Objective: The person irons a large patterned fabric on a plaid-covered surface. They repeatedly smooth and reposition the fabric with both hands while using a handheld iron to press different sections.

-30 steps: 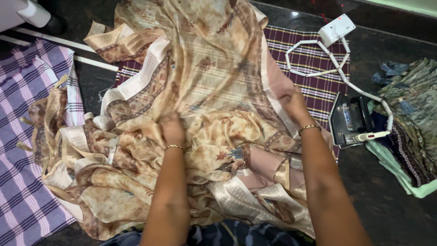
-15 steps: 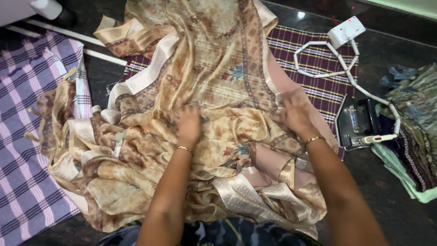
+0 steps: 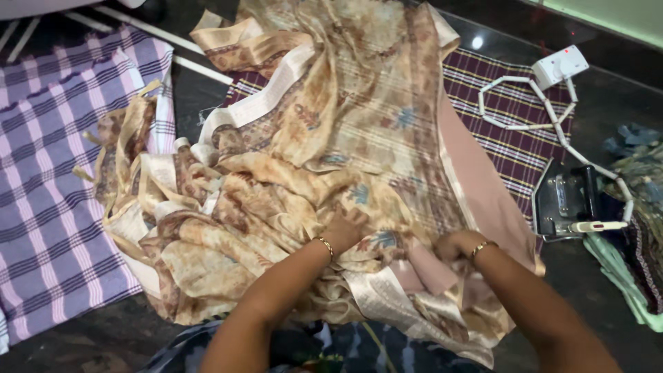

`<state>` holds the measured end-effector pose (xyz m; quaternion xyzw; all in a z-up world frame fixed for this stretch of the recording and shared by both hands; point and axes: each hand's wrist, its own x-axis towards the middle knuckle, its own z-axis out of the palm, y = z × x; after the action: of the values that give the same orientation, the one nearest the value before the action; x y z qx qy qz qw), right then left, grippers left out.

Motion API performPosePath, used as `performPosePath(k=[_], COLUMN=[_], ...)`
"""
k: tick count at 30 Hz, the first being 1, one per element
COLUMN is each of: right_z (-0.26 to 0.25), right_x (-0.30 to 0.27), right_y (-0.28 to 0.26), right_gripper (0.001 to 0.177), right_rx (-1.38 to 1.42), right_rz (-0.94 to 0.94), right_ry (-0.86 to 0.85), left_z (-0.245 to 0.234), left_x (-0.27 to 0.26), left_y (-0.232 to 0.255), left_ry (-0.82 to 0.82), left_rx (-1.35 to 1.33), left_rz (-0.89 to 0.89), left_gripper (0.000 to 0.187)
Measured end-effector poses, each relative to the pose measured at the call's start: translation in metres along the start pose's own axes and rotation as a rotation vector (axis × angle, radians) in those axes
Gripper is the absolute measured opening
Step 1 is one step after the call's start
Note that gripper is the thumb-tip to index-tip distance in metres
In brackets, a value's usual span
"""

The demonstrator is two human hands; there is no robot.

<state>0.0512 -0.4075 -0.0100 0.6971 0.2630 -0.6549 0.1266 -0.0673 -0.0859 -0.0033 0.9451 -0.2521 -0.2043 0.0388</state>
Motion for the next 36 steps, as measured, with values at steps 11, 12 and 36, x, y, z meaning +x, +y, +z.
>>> performPosePath(k=[11,12,36], right_z=[-0.081,-0.097,-0.130], right_x=[-0.093,-0.098,-0.047], right_y=[-0.075,-0.084,-0.417], right_gripper=[0.044,0.049,0.077], right_rx=[0.020,0.025,0.027], right_rz=[0.075,0.104,-0.298], right_ry=[0.389,0.485,0.901], left_z=[-0.085,-0.093,-0.001], left_x=[-0.035,-0.032,-0.134], left_y=[-0.051,-0.070,-0.390], left_ry=[0.483,0.403,0.237], left_rx=[0.042,0.078,-0.159], left_rz=[0.110,0.082,-0.979], left_gripper=[0.032,0.030,0.040])
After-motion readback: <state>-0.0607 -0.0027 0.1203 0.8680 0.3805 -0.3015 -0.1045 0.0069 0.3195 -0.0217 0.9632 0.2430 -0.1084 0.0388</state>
